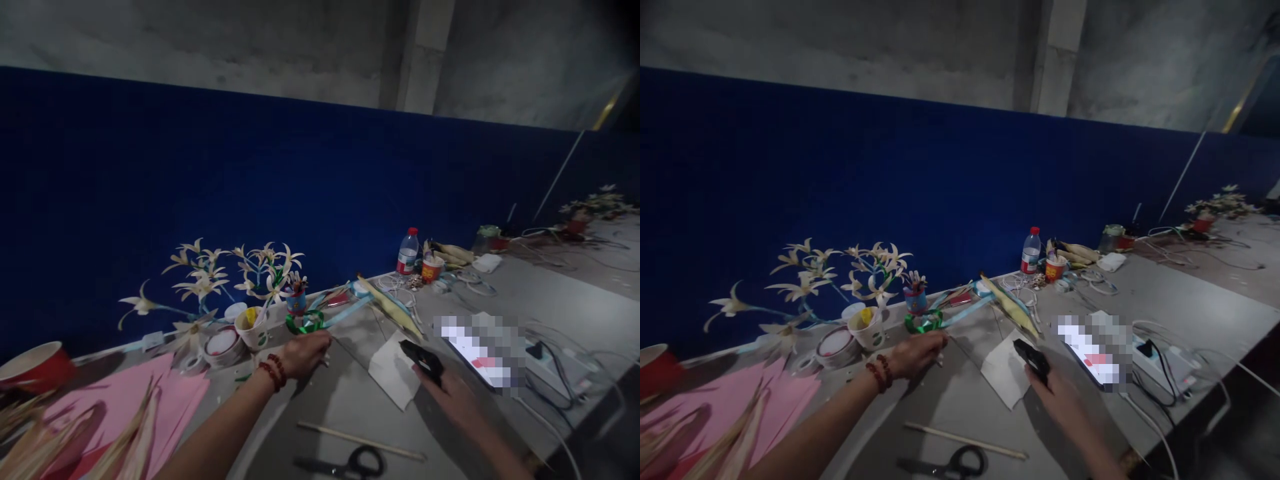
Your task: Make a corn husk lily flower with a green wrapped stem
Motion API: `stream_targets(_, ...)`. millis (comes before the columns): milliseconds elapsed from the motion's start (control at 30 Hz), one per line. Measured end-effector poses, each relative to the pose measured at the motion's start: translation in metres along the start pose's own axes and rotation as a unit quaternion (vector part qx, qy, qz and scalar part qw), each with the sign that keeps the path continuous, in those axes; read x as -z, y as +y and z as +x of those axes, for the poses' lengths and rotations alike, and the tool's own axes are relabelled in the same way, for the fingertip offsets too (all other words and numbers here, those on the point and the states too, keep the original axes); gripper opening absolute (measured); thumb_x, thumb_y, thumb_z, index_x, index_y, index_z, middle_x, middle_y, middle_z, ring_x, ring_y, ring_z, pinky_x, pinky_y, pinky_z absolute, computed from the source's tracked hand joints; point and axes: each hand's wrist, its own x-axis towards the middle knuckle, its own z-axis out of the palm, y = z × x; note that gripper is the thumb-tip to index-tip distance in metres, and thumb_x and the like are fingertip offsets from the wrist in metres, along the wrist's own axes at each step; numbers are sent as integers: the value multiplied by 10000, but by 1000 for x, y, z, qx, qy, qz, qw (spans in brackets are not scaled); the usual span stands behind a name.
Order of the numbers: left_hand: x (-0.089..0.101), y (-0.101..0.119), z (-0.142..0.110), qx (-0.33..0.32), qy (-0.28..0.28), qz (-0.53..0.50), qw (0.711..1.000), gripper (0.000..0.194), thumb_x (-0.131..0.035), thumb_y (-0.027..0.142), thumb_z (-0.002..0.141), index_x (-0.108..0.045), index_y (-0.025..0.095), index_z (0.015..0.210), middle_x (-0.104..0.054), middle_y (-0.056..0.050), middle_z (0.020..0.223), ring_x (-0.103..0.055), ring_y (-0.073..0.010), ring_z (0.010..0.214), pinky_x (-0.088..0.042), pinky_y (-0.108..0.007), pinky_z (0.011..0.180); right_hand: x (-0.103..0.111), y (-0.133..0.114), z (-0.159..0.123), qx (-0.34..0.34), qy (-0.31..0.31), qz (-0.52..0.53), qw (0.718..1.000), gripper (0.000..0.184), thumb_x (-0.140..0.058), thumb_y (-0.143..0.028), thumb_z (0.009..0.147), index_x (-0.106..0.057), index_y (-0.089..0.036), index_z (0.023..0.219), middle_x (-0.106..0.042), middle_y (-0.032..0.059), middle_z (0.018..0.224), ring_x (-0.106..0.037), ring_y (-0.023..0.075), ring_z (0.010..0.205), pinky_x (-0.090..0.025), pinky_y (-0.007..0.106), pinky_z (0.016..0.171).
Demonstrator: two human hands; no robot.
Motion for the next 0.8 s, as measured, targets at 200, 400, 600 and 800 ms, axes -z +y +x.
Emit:
stream_targets(200,5,18,1,115,124,-93,981,223,-580,297,932,-625,165,1105,-672,-67,1079,-667,-194,869,-575,-387,746,8,-1,-4,-6,9,69,998,519,-468,-579,795,-711,-179,1018,-780,123,1047,-691,323,1048,-546,372,851)
stream_targets(400,2,53,-14,158,120,-139,970,208,-454,219,970,-641,137,1009,-704,-39,842,-660,-126,607,-545,-246,573,19,-8,-3,2,4,89,996,492,-526,-579,742,-747,-186,939,-795,112,953,-690,343,1012,-546,389,832)
stream_targets(600,-15,86,-32,122,33,-62,990,169,-591,153,841,-703,207,955,-746,-42,843,-688,-214,800,-516,-291,732,23,-15,-10,43,-42,84,995,465,-495,-602,779,-714,-202,690,-755,102,723,-705,307,764,-554,385,727)
stream_targets(800,-21,98,-37,109,-23,54,992,109,-605,119,813,-686,179,773,-726,-120,983,-680,-286,865,-519,-403,790,38,-12,-19,56,-40,43,997,498,-420,-553,875,-606,-172,1136,-749,85,817,-706,264,744,-562,345,723)
